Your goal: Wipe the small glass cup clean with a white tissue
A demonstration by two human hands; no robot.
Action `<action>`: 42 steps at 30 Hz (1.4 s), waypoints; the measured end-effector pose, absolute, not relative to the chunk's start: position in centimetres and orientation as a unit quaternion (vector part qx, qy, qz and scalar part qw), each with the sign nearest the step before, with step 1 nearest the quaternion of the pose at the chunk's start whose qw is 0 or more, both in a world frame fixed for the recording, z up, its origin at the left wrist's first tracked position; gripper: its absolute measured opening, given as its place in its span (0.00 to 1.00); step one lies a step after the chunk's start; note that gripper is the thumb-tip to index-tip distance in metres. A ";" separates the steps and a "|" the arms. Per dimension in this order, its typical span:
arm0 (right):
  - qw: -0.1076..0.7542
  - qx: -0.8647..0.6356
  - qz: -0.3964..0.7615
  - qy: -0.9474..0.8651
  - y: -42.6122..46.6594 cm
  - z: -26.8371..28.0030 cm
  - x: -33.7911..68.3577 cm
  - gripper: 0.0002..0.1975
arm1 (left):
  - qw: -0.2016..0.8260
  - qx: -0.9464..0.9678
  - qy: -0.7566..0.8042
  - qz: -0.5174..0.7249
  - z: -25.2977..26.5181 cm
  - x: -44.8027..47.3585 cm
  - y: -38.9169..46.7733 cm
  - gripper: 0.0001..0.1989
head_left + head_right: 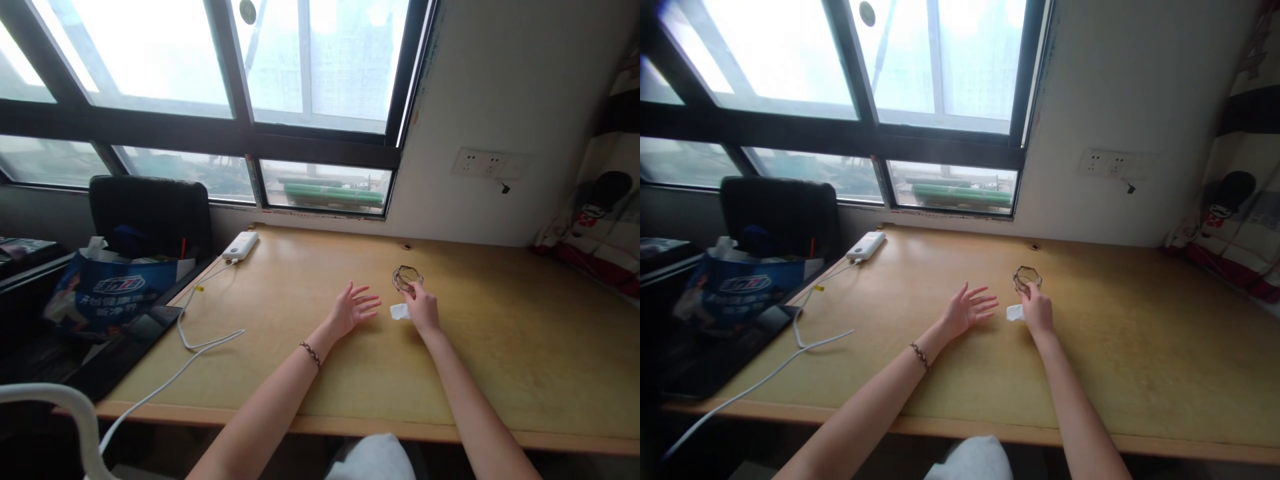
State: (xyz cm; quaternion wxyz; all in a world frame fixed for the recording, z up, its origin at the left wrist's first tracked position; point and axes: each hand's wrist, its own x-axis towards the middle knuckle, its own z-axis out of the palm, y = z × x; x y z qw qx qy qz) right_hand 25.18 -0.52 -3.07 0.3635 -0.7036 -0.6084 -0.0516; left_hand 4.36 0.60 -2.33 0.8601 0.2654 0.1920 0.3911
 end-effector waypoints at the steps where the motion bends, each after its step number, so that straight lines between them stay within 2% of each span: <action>1: 0.353 -0.716 -0.049 -0.600 0.0 -3.1 26.8 0.11 | 0.859 0.268 0.192 0.392 -2.3 4.4 0.7 0.25; 7: 0.296 -0.791 -0.010 -0.535 2.4 -3.7 34.7 0.08 | 0.857 0.284 0.204 0.380 -2.2 4.5 0.7 0.23; 14: 0.283 -0.804 -0.018 -0.523 3.0 -4.9 38.5 0.06 | 0.851 0.304 0.208 0.375 -2.4 4.5 0.8 0.23; 27: 0.269 -0.800 -0.001 -0.536 3.6 -5.9 40.8 0.07 | 0.848 0.323 0.195 0.373 -2.5 4.5 1.1 0.25; 36: 0.292 -0.781 0.023 -0.552 4.0 -6.9 42.1 0.10 | 0.849 0.340 0.181 0.361 -3.0 4.6 1.5 0.26; 42: 0.298 -0.776 0.041 -0.555 3.5 -5.1 42.3 0.13 | 0.843 0.352 0.181 0.365 -3.1 4.5 1.4 0.27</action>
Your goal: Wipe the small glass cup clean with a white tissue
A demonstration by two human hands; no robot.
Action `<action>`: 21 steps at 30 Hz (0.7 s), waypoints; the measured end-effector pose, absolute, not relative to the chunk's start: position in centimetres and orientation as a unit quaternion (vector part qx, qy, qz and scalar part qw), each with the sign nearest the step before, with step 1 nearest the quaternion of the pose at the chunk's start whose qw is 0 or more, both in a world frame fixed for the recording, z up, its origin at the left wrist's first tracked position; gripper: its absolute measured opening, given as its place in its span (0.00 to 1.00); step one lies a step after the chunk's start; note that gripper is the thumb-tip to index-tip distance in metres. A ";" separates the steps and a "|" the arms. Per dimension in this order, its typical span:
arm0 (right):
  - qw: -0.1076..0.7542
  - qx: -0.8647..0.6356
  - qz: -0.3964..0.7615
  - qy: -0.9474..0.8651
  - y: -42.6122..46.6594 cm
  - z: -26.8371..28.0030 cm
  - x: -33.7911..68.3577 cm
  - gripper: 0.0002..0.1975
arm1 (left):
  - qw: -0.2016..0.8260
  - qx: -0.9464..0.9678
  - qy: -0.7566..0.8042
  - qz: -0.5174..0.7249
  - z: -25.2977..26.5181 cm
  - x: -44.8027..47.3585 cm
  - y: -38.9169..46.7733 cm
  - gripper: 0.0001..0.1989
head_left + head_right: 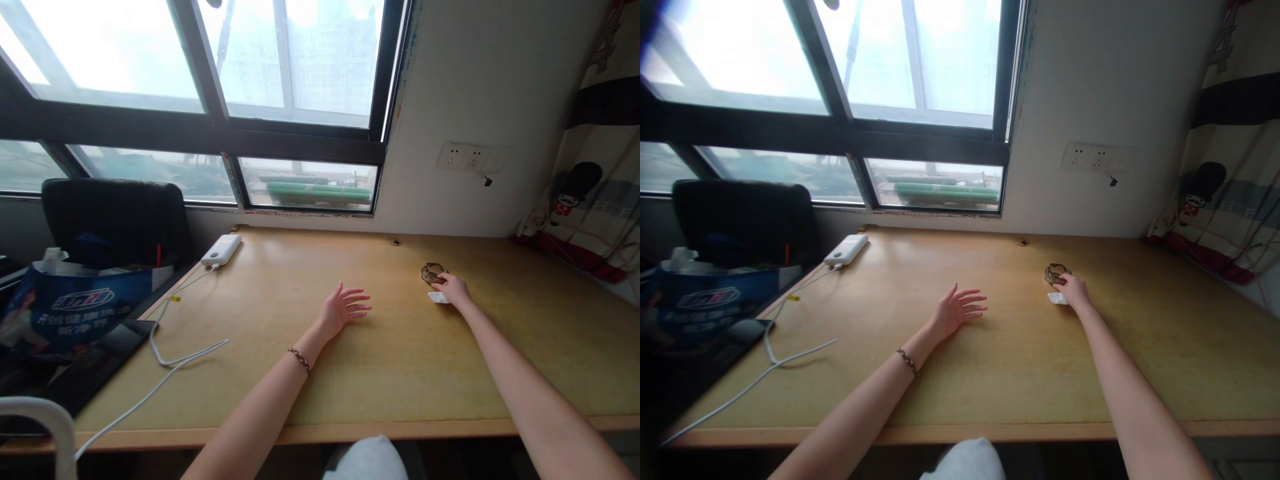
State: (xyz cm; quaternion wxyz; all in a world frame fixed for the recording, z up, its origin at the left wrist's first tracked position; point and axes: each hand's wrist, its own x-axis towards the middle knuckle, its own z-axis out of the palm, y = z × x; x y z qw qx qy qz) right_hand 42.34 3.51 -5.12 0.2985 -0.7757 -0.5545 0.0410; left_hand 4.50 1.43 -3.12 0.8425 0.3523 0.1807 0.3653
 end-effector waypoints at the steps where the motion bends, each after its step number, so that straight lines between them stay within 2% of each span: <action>1: 0.306 -0.776 0.040 -0.550 3.2 -4.4 41.7 0.16 | 0.840 0.357 0.183 0.366 -3.1 4.5 1.4 0.27; 3: 0.346 -0.773 0.053 -0.529 2.3 -2.9 39.4 0.20 | 0.831 0.372 0.191 0.366 -3.1 4.7 1.3 0.27; 5: 0.421 -0.748 0.119 -0.498 1.2 -1.7 35.4 0.22 | 0.812 0.402 0.204 0.370 -3.0 5.0 1.0 0.24; 9: 0.563 -0.613 0.361 -0.421 -0.9 -1.0 25.6 0.25 | 0.744 0.501 0.230 0.379 -2.9 5.9 -0.1 0.20; 12: 0.584 -0.521 0.506 -0.363 -1.5 -1.6 20.7 0.24 | 0.680 0.565 0.243 0.400 -3.0 6.3 -0.5 0.22; 14: 0.579 -0.488 0.558 -0.338 -1.6 -2.2 19.4 0.24 | 0.642 0.581 0.260 0.428 -3.2 6.3 -0.4 0.20; 17: 0.583 -0.470 0.579 -0.323 -1.9 -2.8 19.3 0.23 | 0.606 0.570 0.296 0.469 -3.5 6.0 0.3 0.14; 21: 0.598 -0.431 0.588 -0.334 -2.5 -2.5 19.8 0.22 | 0.579 0.530 0.344 0.516 -3.9 5.6 1.1 0.14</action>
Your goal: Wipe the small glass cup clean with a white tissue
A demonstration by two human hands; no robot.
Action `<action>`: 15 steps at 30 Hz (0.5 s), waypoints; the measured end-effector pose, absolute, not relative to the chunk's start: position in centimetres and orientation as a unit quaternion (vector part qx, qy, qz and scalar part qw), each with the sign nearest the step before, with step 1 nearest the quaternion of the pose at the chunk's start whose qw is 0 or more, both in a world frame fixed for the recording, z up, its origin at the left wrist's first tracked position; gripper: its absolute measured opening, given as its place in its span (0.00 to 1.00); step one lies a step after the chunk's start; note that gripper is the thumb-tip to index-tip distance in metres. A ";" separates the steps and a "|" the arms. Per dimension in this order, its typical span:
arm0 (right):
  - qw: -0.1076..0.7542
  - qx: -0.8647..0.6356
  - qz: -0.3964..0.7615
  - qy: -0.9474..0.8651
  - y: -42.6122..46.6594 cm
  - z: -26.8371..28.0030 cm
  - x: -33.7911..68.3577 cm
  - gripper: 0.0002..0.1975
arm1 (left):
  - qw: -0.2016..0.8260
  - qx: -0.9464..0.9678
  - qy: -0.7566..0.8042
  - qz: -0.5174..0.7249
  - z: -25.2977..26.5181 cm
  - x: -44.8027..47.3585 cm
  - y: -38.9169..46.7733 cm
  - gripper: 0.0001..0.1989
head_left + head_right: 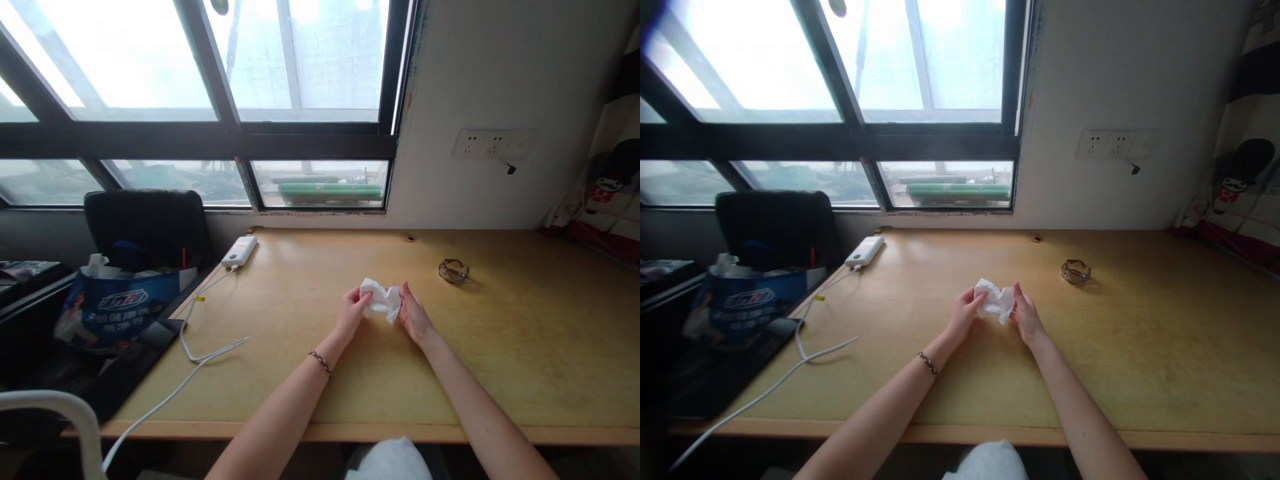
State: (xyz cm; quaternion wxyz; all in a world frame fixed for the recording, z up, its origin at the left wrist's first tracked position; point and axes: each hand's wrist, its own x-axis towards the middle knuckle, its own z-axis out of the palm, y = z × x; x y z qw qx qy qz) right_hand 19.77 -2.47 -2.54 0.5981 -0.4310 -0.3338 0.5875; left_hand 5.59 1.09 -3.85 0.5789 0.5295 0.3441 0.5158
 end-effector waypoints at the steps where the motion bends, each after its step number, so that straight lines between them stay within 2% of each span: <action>1: 0.596 -0.420 0.592 -0.344 -2.6 -2.4 19.8 0.21 | 0.576 0.522 0.350 0.522 -3.9 5.5 1.2 0.14; 6: 0.585 -0.438 0.579 -0.362 -2.4 -2.6 19.9 0.16 | 0.589 0.487 0.367 0.530 -4.0 5.5 1.1 0.15; 10: 0.628 -0.472 0.538 -0.306 -1.6 -3.9 20.5 0.14 | 0.616 0.464 0.381 0.511 -4.2 5.6 1.0 0.16; 15: 0.674 -0.444 0.520 -0.279 -1.2 -4.1 21.1 0.12 | 0.644 0.450 0.361 0.503 -4.3 5.5 1.0 0.15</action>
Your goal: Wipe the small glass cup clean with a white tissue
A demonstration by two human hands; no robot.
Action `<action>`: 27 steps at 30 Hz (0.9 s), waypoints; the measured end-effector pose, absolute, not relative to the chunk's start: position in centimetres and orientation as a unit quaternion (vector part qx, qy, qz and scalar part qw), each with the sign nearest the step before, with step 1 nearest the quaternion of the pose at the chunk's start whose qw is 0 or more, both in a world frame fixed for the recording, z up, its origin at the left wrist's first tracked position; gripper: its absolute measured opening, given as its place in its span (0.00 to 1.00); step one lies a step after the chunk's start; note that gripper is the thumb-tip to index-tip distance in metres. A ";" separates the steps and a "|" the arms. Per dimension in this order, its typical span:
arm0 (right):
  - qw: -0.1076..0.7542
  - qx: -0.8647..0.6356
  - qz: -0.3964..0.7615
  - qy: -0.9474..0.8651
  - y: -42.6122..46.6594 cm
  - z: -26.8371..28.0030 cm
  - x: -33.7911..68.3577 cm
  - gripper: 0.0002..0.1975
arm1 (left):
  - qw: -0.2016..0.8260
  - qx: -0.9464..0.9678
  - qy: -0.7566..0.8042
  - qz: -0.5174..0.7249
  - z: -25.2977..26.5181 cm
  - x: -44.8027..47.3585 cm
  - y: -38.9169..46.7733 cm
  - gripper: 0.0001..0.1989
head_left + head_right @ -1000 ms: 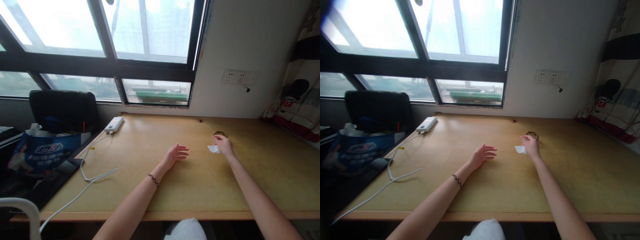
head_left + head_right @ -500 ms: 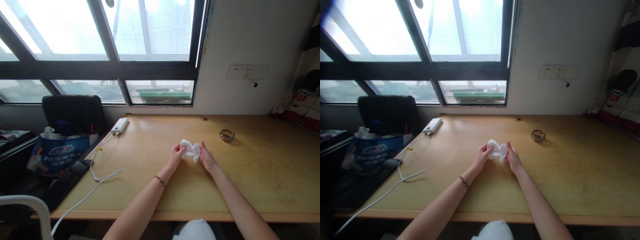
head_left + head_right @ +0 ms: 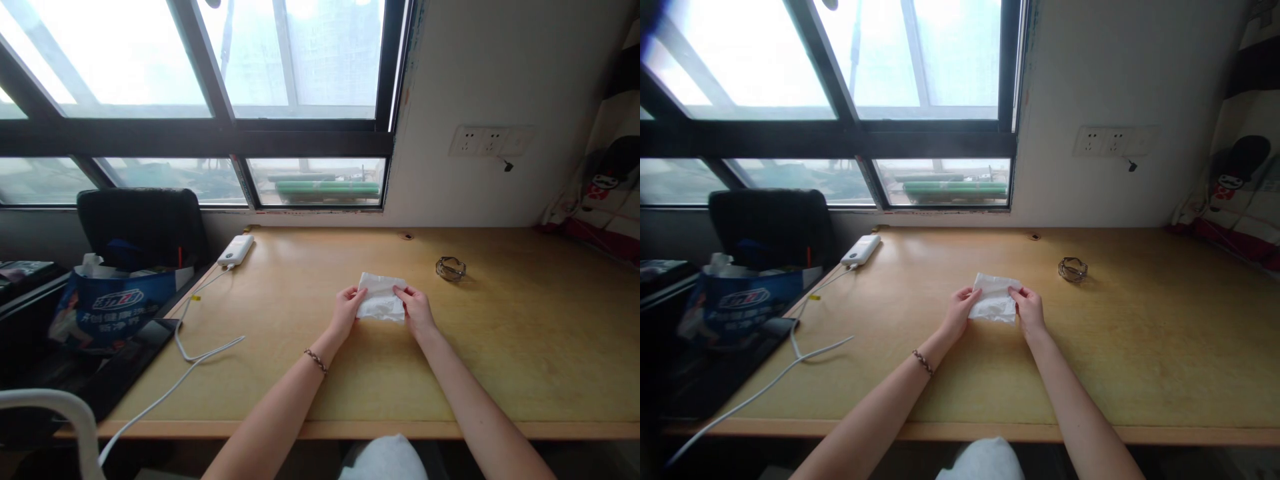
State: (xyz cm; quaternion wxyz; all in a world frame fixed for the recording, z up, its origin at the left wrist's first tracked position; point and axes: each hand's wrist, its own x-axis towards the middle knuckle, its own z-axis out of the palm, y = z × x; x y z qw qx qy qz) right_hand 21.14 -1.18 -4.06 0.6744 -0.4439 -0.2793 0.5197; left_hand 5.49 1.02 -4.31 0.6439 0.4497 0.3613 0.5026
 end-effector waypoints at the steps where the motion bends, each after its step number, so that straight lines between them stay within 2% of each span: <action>1: 0.686 -0.443 0.512 -0.266 -1.2 -4.0 21.3 0.12 | 0.649 0.439 0.354 0.510 -4.3 5.4 1.1 0.15; 6: 0.700 -0.437 0.506 -0.251 -1.4 -3.4 21.3 0.14 | 0.704 0.365 0.300 0.530 -3.5 5.5 1.2 0.16; 9: 0.653 -0.439 0.538 -0.303 -2.0 -2.8 20.5 0.16 | 0.714 0.363 0.307 0.514 -3.3 5.6 1.0 0.18; 13: 0.570 -0.432 0.604 -0.352 -2.8 -2.0 19.6 0.20 | 0.680 0.406 0.325 0.517 -3.7 5.5 0.9 0.19; 16: 0.544 -0.429 0.634 -0.344 -2.8 -1.9 19.6 0.17 | 0.674 0.421 0.322 0.515 -4.1 5.4 1.0 0.19; 22: 0.575 -0.462 0.602 -0.307 -2.0 -3.0 20.6 0.13 | 0.672 0.437 0.325 0.501 -4.4 5.1 1.5 0.18; 27: 0.606 -0.513 0.516 -0.321 -1.8 -3.2 21.1 0.11 | 0.615 0.427 0.382 0.542 -4.4 4.6 1.9 0.16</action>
